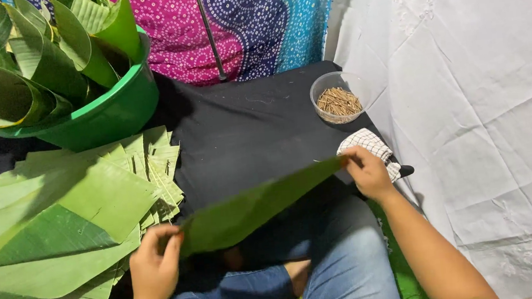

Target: Folding banana leaves into cones and securing them with wooden pins

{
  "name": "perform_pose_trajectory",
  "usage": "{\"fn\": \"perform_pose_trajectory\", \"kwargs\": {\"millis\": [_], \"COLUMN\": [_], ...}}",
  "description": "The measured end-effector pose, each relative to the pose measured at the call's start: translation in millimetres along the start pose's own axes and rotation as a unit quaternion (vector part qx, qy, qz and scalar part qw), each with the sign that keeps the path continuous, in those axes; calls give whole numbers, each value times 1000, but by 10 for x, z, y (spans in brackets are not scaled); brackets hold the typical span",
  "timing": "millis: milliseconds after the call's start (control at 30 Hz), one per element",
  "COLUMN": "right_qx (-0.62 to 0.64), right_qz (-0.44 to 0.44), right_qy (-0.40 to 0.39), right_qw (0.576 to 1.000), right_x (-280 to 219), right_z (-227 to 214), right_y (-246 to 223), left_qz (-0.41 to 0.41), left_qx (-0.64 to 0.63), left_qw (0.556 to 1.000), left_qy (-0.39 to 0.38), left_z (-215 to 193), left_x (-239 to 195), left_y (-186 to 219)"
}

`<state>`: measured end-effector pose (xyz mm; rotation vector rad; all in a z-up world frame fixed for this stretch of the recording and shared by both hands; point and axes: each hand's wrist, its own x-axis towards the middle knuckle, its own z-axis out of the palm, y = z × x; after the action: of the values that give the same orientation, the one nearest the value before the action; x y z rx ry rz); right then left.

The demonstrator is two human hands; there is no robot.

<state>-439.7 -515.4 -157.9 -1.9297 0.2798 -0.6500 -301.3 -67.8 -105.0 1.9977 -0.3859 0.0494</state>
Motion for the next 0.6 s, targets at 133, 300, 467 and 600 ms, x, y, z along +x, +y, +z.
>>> {"fn": "perform_pose_trajectory", "kwargs": {"millis": [133,300,467,600], "right_qx": [-17,-210,-298,-306], "right_qz": [26,103,47,-22], "right_qy": [50,130,106,135], "right_qw": [998,964,948,942], "right_x": [510,986,1104,1123], "right_z": [153,369,513,526], "right_y": [92,529,631,585], "left_qz": [10,-26,52,102], "left_qx": [69,246,323,381], "left_qw": [998,967,945,918], "left_qy": [-4,-65,-14,-24], "left_z": [146,516,899,1100], "left_x": [547,1247,1334,972], "left_y": [210,-77,-302,-464]}}
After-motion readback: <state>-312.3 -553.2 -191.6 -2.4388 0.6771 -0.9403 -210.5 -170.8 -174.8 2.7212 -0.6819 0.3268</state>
